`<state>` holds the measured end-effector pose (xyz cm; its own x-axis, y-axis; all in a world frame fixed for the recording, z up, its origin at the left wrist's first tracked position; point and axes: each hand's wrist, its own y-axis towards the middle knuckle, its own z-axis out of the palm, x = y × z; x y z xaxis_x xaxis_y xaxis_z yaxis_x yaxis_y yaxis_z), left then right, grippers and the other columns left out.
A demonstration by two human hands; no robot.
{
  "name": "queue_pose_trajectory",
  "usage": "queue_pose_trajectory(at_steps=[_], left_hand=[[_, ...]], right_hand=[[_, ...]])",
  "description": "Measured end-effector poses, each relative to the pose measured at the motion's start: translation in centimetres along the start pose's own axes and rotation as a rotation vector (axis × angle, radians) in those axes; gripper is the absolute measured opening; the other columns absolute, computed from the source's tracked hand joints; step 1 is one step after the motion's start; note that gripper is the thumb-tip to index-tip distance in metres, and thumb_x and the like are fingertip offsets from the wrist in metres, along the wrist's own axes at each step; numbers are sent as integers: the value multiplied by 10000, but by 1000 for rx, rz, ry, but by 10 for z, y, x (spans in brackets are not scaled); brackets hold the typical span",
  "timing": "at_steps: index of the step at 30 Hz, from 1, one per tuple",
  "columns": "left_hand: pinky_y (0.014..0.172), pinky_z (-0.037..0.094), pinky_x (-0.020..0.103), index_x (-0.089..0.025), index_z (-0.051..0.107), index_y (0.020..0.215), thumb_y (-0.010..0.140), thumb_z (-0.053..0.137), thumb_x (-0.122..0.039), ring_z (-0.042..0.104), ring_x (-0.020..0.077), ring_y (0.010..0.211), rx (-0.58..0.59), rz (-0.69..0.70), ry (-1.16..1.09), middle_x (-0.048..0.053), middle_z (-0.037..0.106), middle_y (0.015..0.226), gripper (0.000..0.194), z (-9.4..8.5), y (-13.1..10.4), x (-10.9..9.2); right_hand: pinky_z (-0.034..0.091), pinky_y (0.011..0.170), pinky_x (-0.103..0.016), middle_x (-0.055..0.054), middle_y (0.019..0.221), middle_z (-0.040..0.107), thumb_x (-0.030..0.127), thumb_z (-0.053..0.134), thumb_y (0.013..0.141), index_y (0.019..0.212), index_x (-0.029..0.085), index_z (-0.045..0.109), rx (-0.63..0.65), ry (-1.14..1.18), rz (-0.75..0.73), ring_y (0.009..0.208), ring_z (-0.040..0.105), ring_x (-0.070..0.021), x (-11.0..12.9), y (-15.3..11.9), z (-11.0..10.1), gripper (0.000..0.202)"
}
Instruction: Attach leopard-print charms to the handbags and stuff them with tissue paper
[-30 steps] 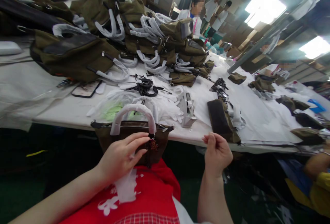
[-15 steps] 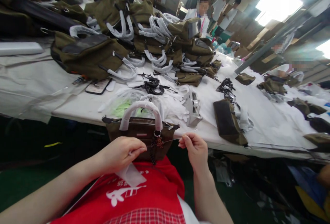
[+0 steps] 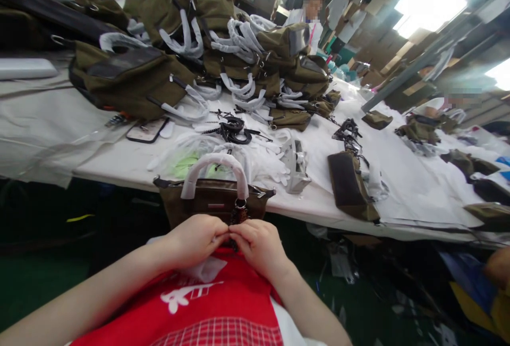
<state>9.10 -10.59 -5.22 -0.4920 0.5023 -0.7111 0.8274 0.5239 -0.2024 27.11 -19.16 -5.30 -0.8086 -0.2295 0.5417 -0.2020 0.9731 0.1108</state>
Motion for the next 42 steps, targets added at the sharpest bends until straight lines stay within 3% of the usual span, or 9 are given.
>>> queue_pose_trajectory(at_steps=[7, 13, 19, 23, 28, 32, 34, 36, 42], left_hand=[[676, 443, 260, -214, 687, 775, 934, 396, -324, 641, 178, 723, 6, -13, -53, 30, 717, 783, 350, 3, 3, -1], [874, 478, 308, -184, 685, 1000, 882, 504, -375, 662, 222, 942, -361, -186, -133, 53, 734, 1004, 288, 0, 19, 6], [844, 496, 320, -185, 724, 989, 798, 598, -325, 682, 247, 918, -264, -213, -156, 61, 752, 986, 268, 11, 36, 9], [820, 490, 305, -191, 725, 952, 795, 600, -312, 680, 229, 883, -287, -197, -185, 48, 752, 951, 234, 19, 42, 12], [799, 473, 291, -197, 723, 886, 814, 572, -298, 679, 220, 878, -279, -201, -197, 39, 755, 925, 196, 22, 46, 18], [754, 460, 294, -185, 688, 841, 833, 544, -315, 668, 211, 814, -297, -214, -221, 45, 740, 870, 195, 20, 49, 19], [734, 451, 297, -181, 658, 815, 821, 546, -310, 655, 210, 789, -305, -224, -235, 43, 727, 840, 171, 18, 50, 19], [717, 444, 296, -183, 633, 802, 816, 537, -303, 645, 202, 749, -277, -229, -287, 26, 709, 769, 155, 16, 50, 20], [596, 412, 287, -168, 632, 818, 821, 502, -352, 574, 172, 563, -226, -266, -438, -19, 599, 563, 225, 11, 50, 20]], right_hand=[[471, 727, -252, -8, 816, 720, 260, 561, 916, 932, 277, 737, -7, 12, 5, 759, 642, -157, -13, -2, -2, 178], [490, 772, -268, -51, 921, 668, 217, 552, 899, 825, 215, 691, -260, 196, 213, 866, 616, -169, -32, 1, -5, 158], [493, 800, -280, -45, 976, 678, 202, 571, 875, 828, 228, 711, -155, 135, 245, 873, 635, -174, -33, 0, 17, 150], [476, 815, -311, -49, 886, 701, 187, 535, 889, 818, 210, 695, -196, 132, 241, 858, 628, -195, -34, -2, 21, 177], [486, 677, -275, -30, 757, 679, 301, 595, 866, 776, 196, 683, -234, 522, 408, 708, 611, -166, -41, -4, 15, 164], [476, 528, -248, -8, 685, 640, 427, 671, 794, 780, 188, 650, -199, 1154, 673, 550, 552, -128, -43, -2, 28, 241], [463, 490, -239, -4, 672, 627, 447, 675, 786, 786, 189, 634, -217, 1262, 725, 516, 531, -118, -43, -3, 35, 261], [476, 521, -246, -13, 689, 628, 410, 646, 821, 786, 193, 639, -270, 1051, 650, 564, 553, -132, -45, -4, 36, 220], [489, 774, -301, -82, 958, 692, 168, 496, 932, 964, 207, 696, -316, -71, 86, 851, 626, -190, -49, -14, 15, 207]])
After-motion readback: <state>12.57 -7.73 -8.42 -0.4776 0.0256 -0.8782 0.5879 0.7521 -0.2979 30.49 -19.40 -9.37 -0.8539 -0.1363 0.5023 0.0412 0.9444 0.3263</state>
